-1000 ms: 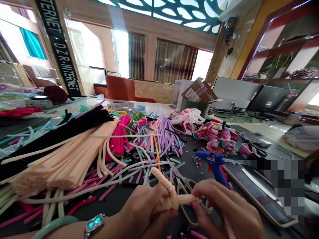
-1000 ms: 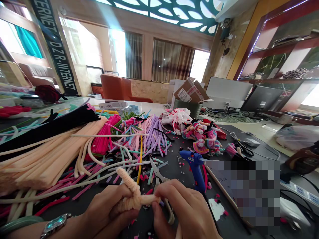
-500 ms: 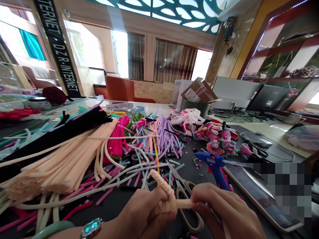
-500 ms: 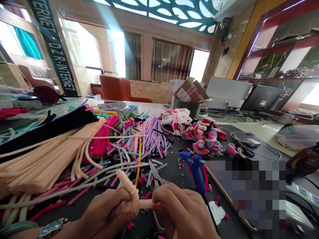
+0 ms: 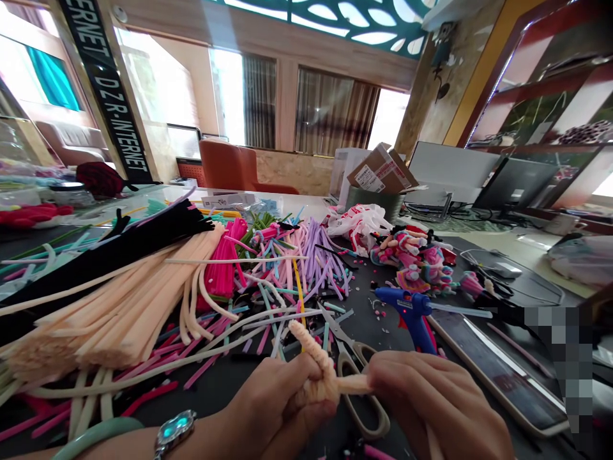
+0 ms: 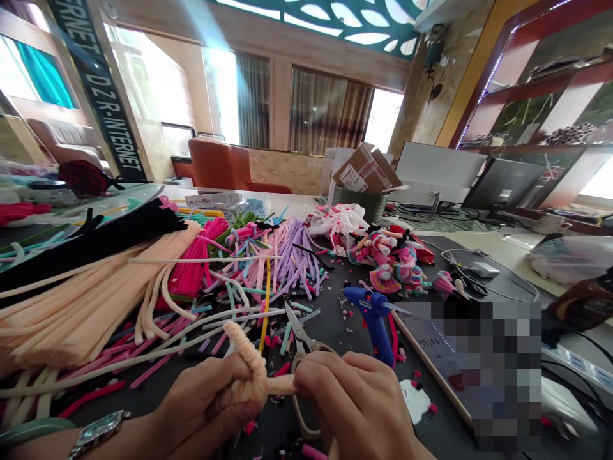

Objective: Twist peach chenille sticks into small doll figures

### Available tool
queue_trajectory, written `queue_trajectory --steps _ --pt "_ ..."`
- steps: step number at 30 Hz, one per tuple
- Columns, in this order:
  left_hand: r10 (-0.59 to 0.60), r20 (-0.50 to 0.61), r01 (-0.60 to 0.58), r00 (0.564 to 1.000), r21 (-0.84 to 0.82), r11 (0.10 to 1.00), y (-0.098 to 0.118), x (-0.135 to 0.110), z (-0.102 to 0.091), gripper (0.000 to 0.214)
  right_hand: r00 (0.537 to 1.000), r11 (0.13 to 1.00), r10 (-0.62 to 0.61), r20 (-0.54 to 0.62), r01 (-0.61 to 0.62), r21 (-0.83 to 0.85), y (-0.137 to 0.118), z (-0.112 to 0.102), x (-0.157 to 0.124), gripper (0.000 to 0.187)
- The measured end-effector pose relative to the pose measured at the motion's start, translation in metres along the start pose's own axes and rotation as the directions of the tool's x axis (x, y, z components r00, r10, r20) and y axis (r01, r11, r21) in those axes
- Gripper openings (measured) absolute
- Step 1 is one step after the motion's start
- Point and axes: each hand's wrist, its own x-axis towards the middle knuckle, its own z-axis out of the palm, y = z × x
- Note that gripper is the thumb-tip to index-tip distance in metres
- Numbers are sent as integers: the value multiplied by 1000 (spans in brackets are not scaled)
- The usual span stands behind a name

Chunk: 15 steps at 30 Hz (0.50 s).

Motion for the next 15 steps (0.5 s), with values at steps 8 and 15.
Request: queue_trajectory --steps 8,15 --pt "-16 89 37 996 -236 971 -4 -1 1 18 995 995 -95 4 95 -21 2 -3 -3 14" --pt "-48 65 62 997 -227 972 -7 -1 2 15 999 999 -43 13 43 -25 8 6 -11 12"
